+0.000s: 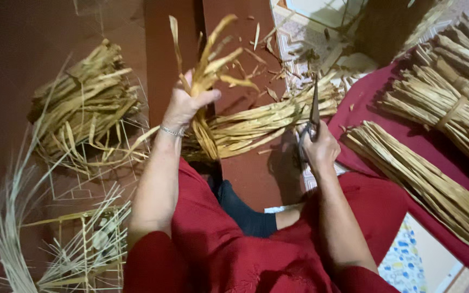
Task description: The person uses shears to cut dried plant stalks into shorter pieces. They repeatedly pick up stalks, trim them, and place the cut pieces into a pile on the floor.
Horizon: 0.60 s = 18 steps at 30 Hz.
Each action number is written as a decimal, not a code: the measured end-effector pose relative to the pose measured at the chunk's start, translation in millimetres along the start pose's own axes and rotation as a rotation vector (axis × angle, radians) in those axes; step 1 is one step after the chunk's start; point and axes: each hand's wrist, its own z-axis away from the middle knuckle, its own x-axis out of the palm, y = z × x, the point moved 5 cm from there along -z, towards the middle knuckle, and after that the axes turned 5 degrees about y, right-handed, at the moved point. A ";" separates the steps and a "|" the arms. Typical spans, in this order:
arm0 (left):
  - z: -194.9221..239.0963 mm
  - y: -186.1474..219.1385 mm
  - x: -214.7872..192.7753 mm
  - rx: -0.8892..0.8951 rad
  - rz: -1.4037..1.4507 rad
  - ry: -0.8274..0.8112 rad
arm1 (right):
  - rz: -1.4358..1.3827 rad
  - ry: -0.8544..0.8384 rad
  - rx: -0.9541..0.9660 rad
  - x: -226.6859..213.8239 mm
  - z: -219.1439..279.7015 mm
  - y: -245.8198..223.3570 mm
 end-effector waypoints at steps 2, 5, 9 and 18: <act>-4.3 -1.3 -0.3 0.007 -0.038 0.055 | 0.016 -0.048 0.025 12.0 6.0 14.4; -2.0 -11.5 -3.0 -0.096 -0.038 0.173 | 0.166 -0.197 0.022 39.3 16.0 28.0; -6.7 -14.8 1.4 -0.109 -0.063 0.242 | 0.178 -0.259 -0.046 50.8 27.3 26.0; 0.7 -29.9 68.9 -0.051 -0.023 0.128 | 0.175 -0.441 -0.156 6.9 20.9 -20.7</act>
